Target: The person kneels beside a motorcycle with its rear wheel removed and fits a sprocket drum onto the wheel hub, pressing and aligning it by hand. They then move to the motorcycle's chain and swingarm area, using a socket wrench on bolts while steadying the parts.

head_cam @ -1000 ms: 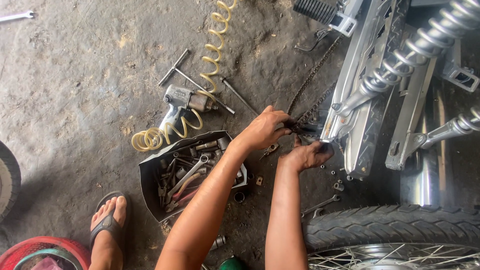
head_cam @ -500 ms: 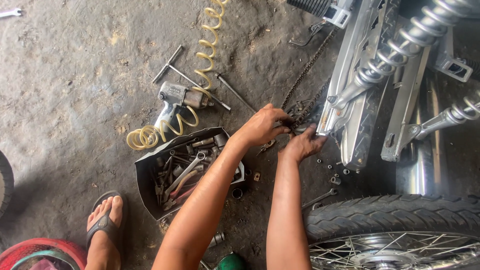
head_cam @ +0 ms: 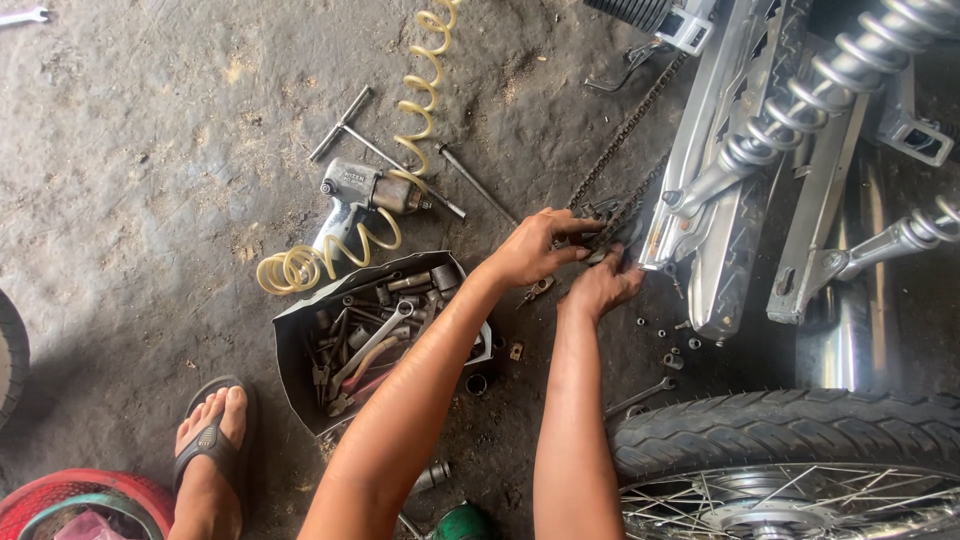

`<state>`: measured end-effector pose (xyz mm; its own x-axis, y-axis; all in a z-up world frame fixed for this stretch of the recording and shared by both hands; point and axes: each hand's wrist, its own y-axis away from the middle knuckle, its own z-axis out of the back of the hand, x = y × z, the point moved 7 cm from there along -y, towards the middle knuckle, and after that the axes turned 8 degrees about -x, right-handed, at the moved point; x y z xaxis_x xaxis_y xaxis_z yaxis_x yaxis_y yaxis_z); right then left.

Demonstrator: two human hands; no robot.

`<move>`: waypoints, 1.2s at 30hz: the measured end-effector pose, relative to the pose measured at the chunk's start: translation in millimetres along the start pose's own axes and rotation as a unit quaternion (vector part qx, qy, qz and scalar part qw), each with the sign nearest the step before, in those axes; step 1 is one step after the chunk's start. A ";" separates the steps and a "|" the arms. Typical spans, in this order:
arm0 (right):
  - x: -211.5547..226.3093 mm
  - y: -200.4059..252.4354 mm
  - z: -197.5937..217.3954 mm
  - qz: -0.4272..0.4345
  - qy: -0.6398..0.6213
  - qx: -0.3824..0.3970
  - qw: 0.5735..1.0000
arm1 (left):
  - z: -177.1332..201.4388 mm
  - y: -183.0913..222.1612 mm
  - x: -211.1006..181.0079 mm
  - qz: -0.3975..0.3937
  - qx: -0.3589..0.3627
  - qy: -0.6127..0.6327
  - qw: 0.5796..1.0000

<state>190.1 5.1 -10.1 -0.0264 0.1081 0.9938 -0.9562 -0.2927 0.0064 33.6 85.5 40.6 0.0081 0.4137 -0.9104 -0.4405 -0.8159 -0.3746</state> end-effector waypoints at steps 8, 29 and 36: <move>-6.4 -2.7 -5.6 -0.041 -0.082 0.021 0.996 | -6.8 2.5 0.9 -0.022 0.022 0.004 1.000; -19.3 -4.1 -0.4 0.002 -0.182 -0.012 0.983 | 0.4 36.3 52.5 0.176 -0.057 -0.158 0.970; -17.3 -7.2 4.8 -0.008 -0.058 -0.059 0.997 | -3.9 22.4 34.5 0.162 -0.155 -0.071 0.972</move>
<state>198.9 0.8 -26.8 0.0161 -0.0006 0.9999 -0.9839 -0.1781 0.0157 27.4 79.9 0.1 -0.2200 0.1493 -0.9640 -0.1073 -0.9859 -0.1282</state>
